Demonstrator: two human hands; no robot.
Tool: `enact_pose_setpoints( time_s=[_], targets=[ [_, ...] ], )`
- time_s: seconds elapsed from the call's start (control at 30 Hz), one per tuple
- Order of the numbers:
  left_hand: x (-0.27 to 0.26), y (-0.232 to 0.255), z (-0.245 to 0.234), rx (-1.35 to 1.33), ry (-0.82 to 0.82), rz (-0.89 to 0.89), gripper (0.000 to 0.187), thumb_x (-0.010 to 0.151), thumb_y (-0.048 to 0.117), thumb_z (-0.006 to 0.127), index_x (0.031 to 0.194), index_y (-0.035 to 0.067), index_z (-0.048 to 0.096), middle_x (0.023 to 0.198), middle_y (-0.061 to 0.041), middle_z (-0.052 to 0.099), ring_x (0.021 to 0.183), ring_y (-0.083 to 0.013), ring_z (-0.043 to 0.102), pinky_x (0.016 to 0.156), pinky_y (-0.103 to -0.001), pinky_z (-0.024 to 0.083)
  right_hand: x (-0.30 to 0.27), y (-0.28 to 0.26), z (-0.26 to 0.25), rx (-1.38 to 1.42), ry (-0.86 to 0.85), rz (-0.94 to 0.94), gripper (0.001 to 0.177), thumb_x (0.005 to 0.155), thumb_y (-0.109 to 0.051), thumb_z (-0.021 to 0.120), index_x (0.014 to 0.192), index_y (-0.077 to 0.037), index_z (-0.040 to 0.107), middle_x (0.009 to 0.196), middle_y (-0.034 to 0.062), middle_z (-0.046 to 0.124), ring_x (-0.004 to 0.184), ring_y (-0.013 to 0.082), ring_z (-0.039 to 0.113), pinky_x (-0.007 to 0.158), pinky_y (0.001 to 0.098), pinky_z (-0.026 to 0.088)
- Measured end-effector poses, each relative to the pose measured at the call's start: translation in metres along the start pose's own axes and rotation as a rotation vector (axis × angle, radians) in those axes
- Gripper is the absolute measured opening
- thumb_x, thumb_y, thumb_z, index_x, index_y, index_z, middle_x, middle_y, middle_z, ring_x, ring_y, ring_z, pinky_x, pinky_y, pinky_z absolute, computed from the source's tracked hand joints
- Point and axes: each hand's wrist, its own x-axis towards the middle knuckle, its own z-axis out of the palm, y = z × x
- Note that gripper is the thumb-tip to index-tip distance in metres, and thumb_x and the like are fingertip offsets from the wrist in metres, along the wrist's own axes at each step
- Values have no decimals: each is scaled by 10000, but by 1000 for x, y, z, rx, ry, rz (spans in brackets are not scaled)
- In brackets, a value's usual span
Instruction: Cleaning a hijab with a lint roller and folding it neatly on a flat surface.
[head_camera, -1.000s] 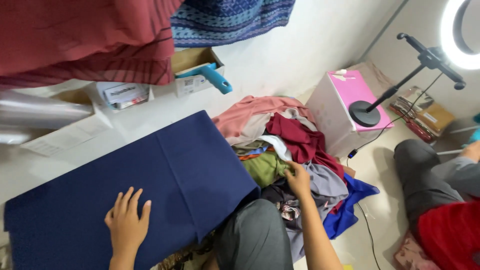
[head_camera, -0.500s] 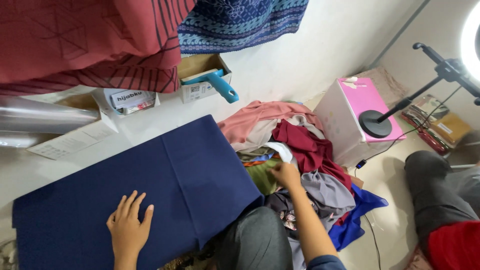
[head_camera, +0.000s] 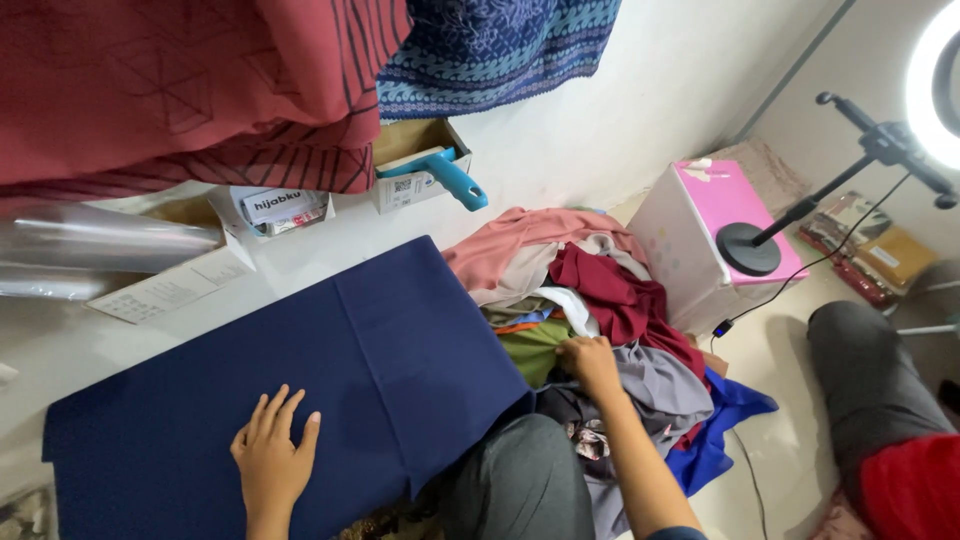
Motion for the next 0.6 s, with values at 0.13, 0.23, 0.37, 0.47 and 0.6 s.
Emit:
enact_pose_setpoints(
  time_s=[0.13,0.23,0.37,0.47,0.6],
  targets=[
    [-2,0,0,-5,49,26,472,952,479,559,1356,254,649,1537,25,579,1524,-215,433,1178,-491,312,21,-16,-87,227,68,110,114,714,-190,730,796,-136,789,784,46,748,677,256,683,696,362,524],
    [-1,-2,0,-20,51,25,480,964,494,535,1359,245,649,1545,20,573,1534,-209,416,1190,-483,292,31,-6,-112,433,215,313,207,869,-36,605,1042,3,710,953,113,763,779,247,673,767,356,531],
    [0,0,-5,-40,-6,-1,495,967,492,520,1381,245,630,1571,25,537,1543,-212,385,1199,-491,282,47,-10,-151,732,371,466,199,1040,-49,479,1046,-11,674,906,101,658,752,220,613,697,362,566],
    [-2,0,-8,-48,-3,4,495,972,496,510,1382,243,627,1572,26,531,1547,-212,376,1201,-490,280,53,2,-181,856,567,547,258,1060,-35,405,1041,-54,662,980,87,628,840,211,599,769,346,542],
    [-3,3,-14,-48,-24,5,488,978,487,508,1384,243,622,1570,16,530,1549,-214,369,1212,-494,273,51,6,-254,1235,906,201,169,1086,-115,457,954,-132,560,926,-6,579,802,83,542,785,218,472]
  ],
)
